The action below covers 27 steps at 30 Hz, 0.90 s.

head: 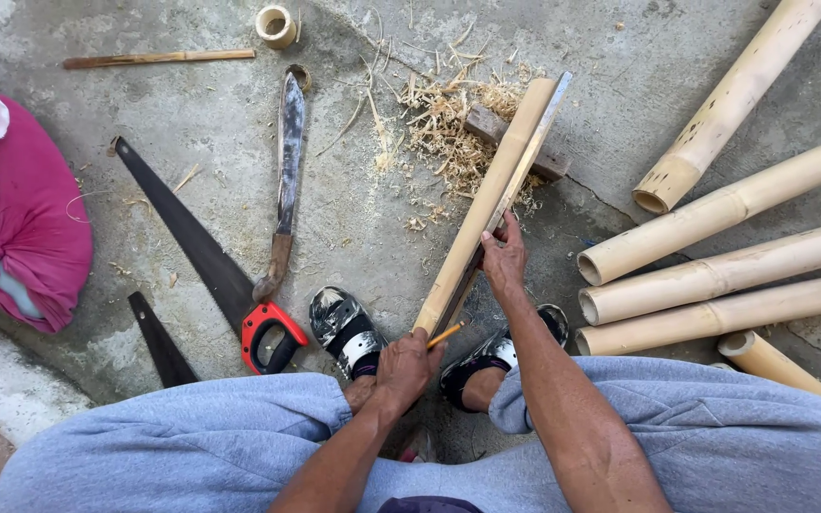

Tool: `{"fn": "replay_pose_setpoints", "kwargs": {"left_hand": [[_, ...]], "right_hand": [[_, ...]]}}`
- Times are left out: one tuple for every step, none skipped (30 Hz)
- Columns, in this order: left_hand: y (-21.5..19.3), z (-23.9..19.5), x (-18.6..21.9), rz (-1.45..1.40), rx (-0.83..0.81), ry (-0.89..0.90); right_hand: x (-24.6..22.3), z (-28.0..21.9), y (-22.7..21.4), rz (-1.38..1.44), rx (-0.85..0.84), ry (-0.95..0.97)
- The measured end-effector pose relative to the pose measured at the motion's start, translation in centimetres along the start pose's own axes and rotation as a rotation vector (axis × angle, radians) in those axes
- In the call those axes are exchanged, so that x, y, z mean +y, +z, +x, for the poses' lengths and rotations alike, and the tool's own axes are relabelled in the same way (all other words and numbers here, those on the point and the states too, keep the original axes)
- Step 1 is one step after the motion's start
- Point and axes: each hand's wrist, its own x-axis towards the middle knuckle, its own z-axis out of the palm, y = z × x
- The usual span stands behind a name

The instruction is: Carving, shaving, and marking bamboo poles to prepare them for construction using a machete and a pencil.

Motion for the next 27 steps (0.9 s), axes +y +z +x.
{"fn": "replay_pose_setpoints", "kwargs": {"left_hand": [[-0.8, 0.0, 0.3, -0.036, -0.009, -0.042], [-1.0, 0.9, -0.1, -0.031, -0.007, -0.046], [-1.2, 1.8, -0.5, -0.098, 0.077, -0.052], [-1.4, 2.6, -0.9, -0.163, 0.154, -0.053], [-2.2, 3.7, -1.1, -0.157, 0.149, -0.051], [-2.8, 4.7, -1.1, -0.231, 0.265, 0.002], [-3.3, 5.6, -1.1, -0.306, 0.38, 0.055], [-4.0, 6.7, -0.6, -0.307, 0.378, 0.059], [-4.7, 7.7, -0.2, -0.343, 0.313, 0.067], [-5.6, 8.8, 0.2, -0.376, 0.252, 0.076], [-6.3, 9.9, 1.6, -0.374, 0.256, 0.079], [-7.1, 10.8, 3.0, -0.45, 0.309, 0.11], [-7.8, 11.8, 4.4, -0.527, 0.361, 0.142], [-8.3, 12.7, 5.5, -0.526, 0.356, 0.144], [-8.8, 13.6, 6.6, -0.606, 0.329, 0.187], [-9.2, 14.4, 7.8, -0.689, 0.299, 0.228], [-8.5, 15.6, 8.0, -0.69, 0.291, 0.23], [-7.9, 17.0, 8.3, -0.705, 0.347, 0.317], [-7.2, 18.4, 8.5, -0.719, 0.402, 0.405], [-7.0, 19.3, 8.8, -0.719, 0.395, 0.407], [-6.7, 20.2, 9.1, -0.671, 0.34, 0.361], [-6.3, 20.9, 9.3, -0.619, 0.282, 0.315], [-6.0, 21.3, 9.4, -0.617, 0.273, 0.316], [-5.7, 21.8, 9.3, -0.612, 0.288, 0.368], [-5.4, 22.2, 9.3, -0.608, 0.301, 0.421], [-5.3, 22.4, 9.3, -0.602, 0.295, 0.422], [-5.1, 22.5, 9.1, -0.565, 0.294, 0.418]], "right_hand": [[-0.3, -0.2, 0.0, 0.009, -0.01, 0.029], [-1.8, -0.8, 0.1, 0.014, -0.013, 0.03], [-3.2, -1.4, 0.1, 0.054, -0.008, 0.097], [-4.6, -2.2, -0.1, 0.095, 0.004, 0.169], [-3.9, -1.7, 0.2, 0.101, 0.007, 0.175], [-3.0, -1.3, 0.2, 0.06, 0.013, 0.136], [-2.1, -1.0, 0.3, 0.017, 0.018, 0.097], [-1.6, -0.9, 0.1, 0.018, 0.023, 0.096], [-1.2, -0.9, 0.0, -0.006, 0.019, 0.056], [-0.8, -0.8, 0.0, -0.026, 0.012, 0.012], [-2.0, -1.1, -0.1, -0.023, 0.012, 0.007], [-3.1, -1.6, -0.2, 0.022, 0.0, 0.069], [-4.1, -2.0, -0.3, 0.068, -0.012, 0.13], [-3.1, -1.6, -0.1, 0.07, -0.007, 0.133], [-2.1, -1.2, 0.1, 0.056, -0.008, 0.114], [-1.1, -0.8, 0.2, 0.04, -0.006, 0.096], [-0.9, -0.8, 0.2, 0.04, 0.001, 0.1], [-0.8, -0.7, 0.3, -0.015, 0.009, 0.115], [-0.6, -0.5, 0.4, -0.069, 0.018, 0.13], [-0.5, -0.4, 0.4, -0.067, 0.022, 0.133], [-0.3, -0.3, 0.4, -0.049, 0.016, 0.095], [0.0, -0.5, 0.4, -0.03, 0.01, 0.06], [0.4, -0.4, 0.4, -0.027, 0.014, 0.067], [0.7, -0.3, 0.5, -0.057, 0.024, 0.038], [1.0, -0.3, 0.5, -0.088, 0.034, 0.009], [-0.6, -0.8, 0.3, -0.082, 0.036, 0.014], [-2.3, -1.4, 0.1, -0.042, 0.019, 0.087]]}}
